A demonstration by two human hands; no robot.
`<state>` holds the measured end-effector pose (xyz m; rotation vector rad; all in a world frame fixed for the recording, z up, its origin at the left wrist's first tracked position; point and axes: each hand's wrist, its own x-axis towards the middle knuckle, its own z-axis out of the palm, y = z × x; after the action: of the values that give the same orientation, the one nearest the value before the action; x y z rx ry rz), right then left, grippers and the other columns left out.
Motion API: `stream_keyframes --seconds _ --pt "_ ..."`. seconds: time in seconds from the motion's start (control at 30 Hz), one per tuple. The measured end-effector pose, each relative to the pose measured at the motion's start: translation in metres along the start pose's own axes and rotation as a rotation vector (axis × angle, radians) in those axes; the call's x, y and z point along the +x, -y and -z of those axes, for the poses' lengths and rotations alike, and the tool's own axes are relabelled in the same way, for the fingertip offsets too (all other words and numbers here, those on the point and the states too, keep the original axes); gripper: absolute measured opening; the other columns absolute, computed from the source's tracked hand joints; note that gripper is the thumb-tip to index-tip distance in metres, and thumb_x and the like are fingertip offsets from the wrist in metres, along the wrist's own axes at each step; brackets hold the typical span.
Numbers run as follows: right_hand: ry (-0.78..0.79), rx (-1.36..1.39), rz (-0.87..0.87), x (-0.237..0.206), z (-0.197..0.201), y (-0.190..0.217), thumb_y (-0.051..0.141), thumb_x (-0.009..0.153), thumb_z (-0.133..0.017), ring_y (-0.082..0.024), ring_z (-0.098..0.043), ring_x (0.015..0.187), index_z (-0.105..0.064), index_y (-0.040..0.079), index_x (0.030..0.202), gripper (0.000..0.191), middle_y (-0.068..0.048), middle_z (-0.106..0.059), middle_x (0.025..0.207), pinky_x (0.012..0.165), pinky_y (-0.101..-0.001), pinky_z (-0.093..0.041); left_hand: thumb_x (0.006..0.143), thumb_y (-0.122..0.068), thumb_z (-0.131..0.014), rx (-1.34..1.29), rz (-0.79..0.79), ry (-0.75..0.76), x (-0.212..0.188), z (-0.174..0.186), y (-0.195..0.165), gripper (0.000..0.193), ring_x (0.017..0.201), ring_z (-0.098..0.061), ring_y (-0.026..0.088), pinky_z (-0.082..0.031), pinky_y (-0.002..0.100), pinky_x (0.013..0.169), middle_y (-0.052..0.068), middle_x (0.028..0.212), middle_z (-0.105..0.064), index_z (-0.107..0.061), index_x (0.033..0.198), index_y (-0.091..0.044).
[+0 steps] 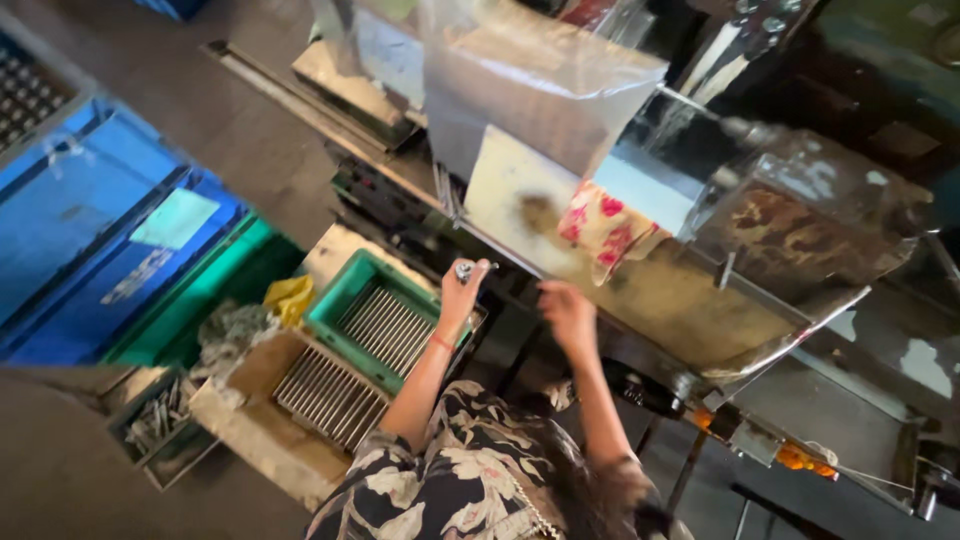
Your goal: The person repeatedly picks metal rods from a green bin, places each rod into a grinding machine, operates the machine to grind the rod, removes the rod, and places it into a cardboard box. The cycle continues with multiple rods.
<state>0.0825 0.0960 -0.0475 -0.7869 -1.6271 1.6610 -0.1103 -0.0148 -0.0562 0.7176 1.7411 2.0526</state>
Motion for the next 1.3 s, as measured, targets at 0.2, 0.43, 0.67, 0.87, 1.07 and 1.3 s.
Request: stream_keyframes --seconds 0.2,0.43,0.67,0.87,1.07,1.3 --pt "0.234 0.126 0.113 -0.012 -0.118 0.000 0.024 0.112 -0.052 -0.003 -0.038 0.064 -0.066 0.003 0.102 0.027 0.006 -0.044 0.073 0.054 -0.0226 -0.030 0.094 -0.021 -0.078 -0.240 0.164 -0.118 -0.013 0.035 0.010 0.042 0.056 -0.034 0.001 -0.024 0.025 0.048 -0.011 0.061 -0.043 -0.051 0.063 -0.014" --pt "0.230 0.085 -0.162 -0.032 -0.131 0.023 0.033 0.108 -0.052 -0.003 -0.036 0.049 -0.060 0.007 0.091 0.033 0.007 -0.042 0.062 0.044 -0.0226 -0.029 0.096 -0.023 -0.078 -0.243 0.053 -0.157 -0.043 0.061 -0.026 0.048 0.059 -0.033 0.000 -0.023 0.026 0.050 -0.013 0.063 -0.039 -0.044 0.063 -0.015" --pt "0.187 0.167 -0.347 -0.034 -0.153 0.030 0.033 0.106 -0.052 -0.004 -0.032 0.041 -0.065 0.006 0.101 0.030 0.006 -0.038 0.056 0.037 -0.0244 -0.026 0.088 -0.027 -0.084 0.336 -0.505 -0.225 -0.048 0.085 -0.046 0.049 0.066 -0.034 0.002 -0.028 0.027 0.049 -0.013 0.065 -0.035 -0.043 0.066 -0.011" --pt "0.098 0.292 -0.144 -0.048 -0.195 0.030 0.019 0.102 -0.067 -0.004 -0.039 0.043 -0.066 0.001 0.114 0.022 0.003 -0.052 0.064 0.039 -0.0248 -0.029 0.092 -0.013 -0.080 -0.153 -0.137 -0.378 -0.029 0.085 -0.021 0.049 0.059 -0.031 0.002 -0.024 0.028 0.049 -0.010 0.062 -0.036 -0.039 0.064 -0.013" --pt "0.100 0.155 0.251 -0.042 -0.213 0.030 0.010 0.104 -0.072 -0.006 -0.049 0.066 -0.067 -0.002 0.121 0.021 -0.001 -0.065 0.095 0.055 -0.0250 -0.039 0.091 -0.017 -0.079 -0.255 0.031 -0.364 -0.010 0.092 -0.020 0.037 0.054 -0.044 0.004 -0.033 0.027 0.048 -0.006 0.060 -0.053 -0.055 0.064 -0.009" --pt "0.039 0.253 0.067 -0.022 -0.203 0.034 0.015 0.102 -0.071 -0.005 -0.048 0.054 -0.069 -0.002 0.116 0.022 0.000 -0.063 0.079 0.048 -0.0239 -0.038 0.103 -0.032 -0.062 -0.022 0.096 -0.049 -0.041 0.097 -0.005 0.025 0.059 -0.041 0.004 -0.034 0.026 0.050 -0.007 0.069 -0.048 -0.062 0.105 -0.008"
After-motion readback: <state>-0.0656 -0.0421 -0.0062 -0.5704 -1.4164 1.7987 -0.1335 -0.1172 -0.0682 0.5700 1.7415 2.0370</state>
